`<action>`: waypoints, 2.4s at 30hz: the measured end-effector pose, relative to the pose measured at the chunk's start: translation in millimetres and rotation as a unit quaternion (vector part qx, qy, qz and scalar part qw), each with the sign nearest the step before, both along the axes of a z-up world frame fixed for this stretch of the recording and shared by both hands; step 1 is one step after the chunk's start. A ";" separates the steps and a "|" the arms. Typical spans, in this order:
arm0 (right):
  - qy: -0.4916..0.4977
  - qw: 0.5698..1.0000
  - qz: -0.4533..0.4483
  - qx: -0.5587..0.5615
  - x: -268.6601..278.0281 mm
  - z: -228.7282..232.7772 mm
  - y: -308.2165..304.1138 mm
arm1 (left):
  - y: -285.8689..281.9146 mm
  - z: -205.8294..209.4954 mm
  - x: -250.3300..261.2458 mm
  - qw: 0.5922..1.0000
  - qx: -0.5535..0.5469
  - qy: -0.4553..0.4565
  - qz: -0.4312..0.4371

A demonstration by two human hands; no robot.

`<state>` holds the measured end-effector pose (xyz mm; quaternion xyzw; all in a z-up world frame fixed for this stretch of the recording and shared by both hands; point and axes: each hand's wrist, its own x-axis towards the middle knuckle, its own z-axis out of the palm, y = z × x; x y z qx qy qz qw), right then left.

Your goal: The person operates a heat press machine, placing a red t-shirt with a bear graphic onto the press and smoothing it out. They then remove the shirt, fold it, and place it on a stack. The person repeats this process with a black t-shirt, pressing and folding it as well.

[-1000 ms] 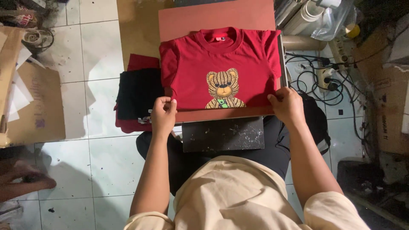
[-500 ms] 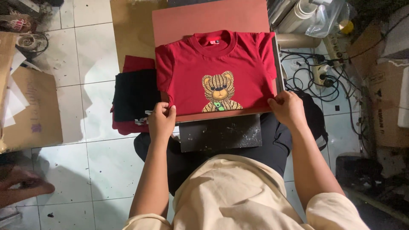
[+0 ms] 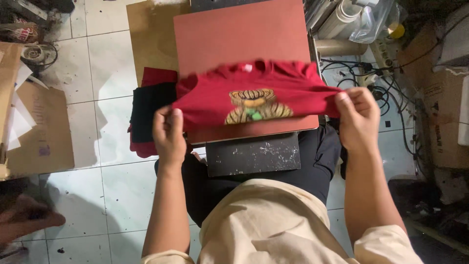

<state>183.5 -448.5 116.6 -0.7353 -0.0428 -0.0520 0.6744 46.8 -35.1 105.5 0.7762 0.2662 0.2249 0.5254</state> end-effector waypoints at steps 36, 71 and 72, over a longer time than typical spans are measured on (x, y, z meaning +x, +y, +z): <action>0.277 0.936 0.037 -0.214 9.8 -5.4 40.8 | 0.0 -48.2 36.7 0.943 -0.057 0.314 -0.092; -0.035 0.836 0.167 -0.522 -28.0 -69.4 -5.5 | -6.7 -66.6 -37.1 0.913 0.307 0.189 -0.189; -0.053 0.844 0.154 -0.510 -30.1 -81.7 -10.2 | -6.8 -74.8 -39.5 0.919 0.281 0.208 -0.183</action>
